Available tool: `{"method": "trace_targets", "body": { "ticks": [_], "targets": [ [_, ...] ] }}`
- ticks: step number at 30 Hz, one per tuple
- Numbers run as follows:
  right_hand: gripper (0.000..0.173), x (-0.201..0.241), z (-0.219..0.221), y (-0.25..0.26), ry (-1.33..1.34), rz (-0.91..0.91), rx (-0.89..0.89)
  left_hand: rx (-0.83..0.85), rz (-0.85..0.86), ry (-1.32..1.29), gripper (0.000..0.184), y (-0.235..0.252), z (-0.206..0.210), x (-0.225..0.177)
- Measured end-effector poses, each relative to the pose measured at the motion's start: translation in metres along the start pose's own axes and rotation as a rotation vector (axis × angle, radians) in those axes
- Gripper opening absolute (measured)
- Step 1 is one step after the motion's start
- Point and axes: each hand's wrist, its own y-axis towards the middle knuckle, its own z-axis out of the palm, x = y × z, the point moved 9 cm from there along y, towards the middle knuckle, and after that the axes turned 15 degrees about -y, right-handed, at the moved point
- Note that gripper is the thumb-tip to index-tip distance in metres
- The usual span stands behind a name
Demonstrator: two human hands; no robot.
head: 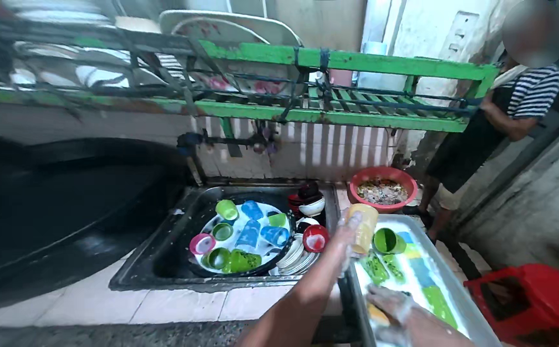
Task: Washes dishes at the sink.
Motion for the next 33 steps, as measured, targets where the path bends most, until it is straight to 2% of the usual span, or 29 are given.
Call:
{"method": "trace_targets", "body": {
  "ticks": [1,2,5,7,9,12,14,17,18,20,22,25,26,28,30,31,32,33],
  "targets": [
    [0.078,0.001,0.015,0.003,-0.067,0.009,0.101,0.017,0.02,0.002,0.061,0.0,0.004,0.004],
    [0.086,-0.001,0.021,0.005,-0.114,0.039,0.14,0.035,0.04,0.034,0.062,-0.002,0.009,0.006],
    [0.078,-0.024,0.018,0.003,-0.055,0.235,0.066,0.006,0.036,0.063,0.065,-0.009,0.021,0.014],
    [0.073,-0.05,0.016,-0.004,0.148,0.406,0.069,-0.014,0.016,0.04,0.065,-0.004,0.015,0.021],
    [0.065,-0.078,0.0,-0.016,0.406,0.528,-0.053,-0.023,-0.001,-0.007,0.066,0.001,0.007,0.029],
    [0.06,-0.085,-0.064,-0.042,0.594,0.647,-0.448,0.039,-0.026,-0.107,0.063,-0.008,0.013,0.042],
    [0.067,-0.065,-0.106,-0.048,0.535,0.612,-0.685,0.059,-0.037,-0.161,0.063,-0.02,0.028,0.051],
    [0.073,-0.023,-0.113,-0.027,0.31,0.362,-0.845,0.049,0.001,-0.219,0.053,-0.038,0.05,0.051],
    [0.071,-0.016,-0.109,-0.019,0.232,0.299,-0.911,0.017,0.027,-0.225,0.049,-0.043,0.053,0.051],
    [0.057,-0.03,-0.109,-0.01,0.203,0.347,-0.99,0.006,-0.001,-0.182,0.051,-0.048,0.055,0.058],
    [0.046,-0.067,-0.111,0.001,0.346,0.486,-0.895,0.044,-0.069,-0.131,0.058,-0.051,0.056,0.067],
    [0.045,-0.111,-0.105,0.007,0.766,0.636,-0.778,0.213,-0.069,0.084,0.074,-0.041,0.054,0.054],
    [0.045,-0.114,-0.105,0.003,0.876,0.655,-0.767,0.233,-0.044,0.181,0.071,-0.034,0.049,0.042],
    [0.036,-0.111,-0.105,-0.003,1.131,0.576,-0.753,0.173,0.051,0.256,0.047,-0.019,0.03,0.014],
    [0.029,-0.1,-0.1,0.002,1.424,0.357,-0.655,0.093,0.106,0.122,0.037,-0.005,0.008,0.002],
    [0.028,-0.092,-0.097,0.004,1.474,0.312,-0.597,0.076,0.111,0.01,0.036,0.0,0.0,0.002],
    [0.028,-0.086,-0.096,0.004,1.426,0.34,-0.575,0.066,0.11,-0.093,0.036,0.003,-0.004,0.003],
    [0.028,-0.08,-0.097,0.001,1.248,0.431,-0.586,0.057,0.103,-0.151,0.035,0.006,-0.005,0.004]
  ]
}}
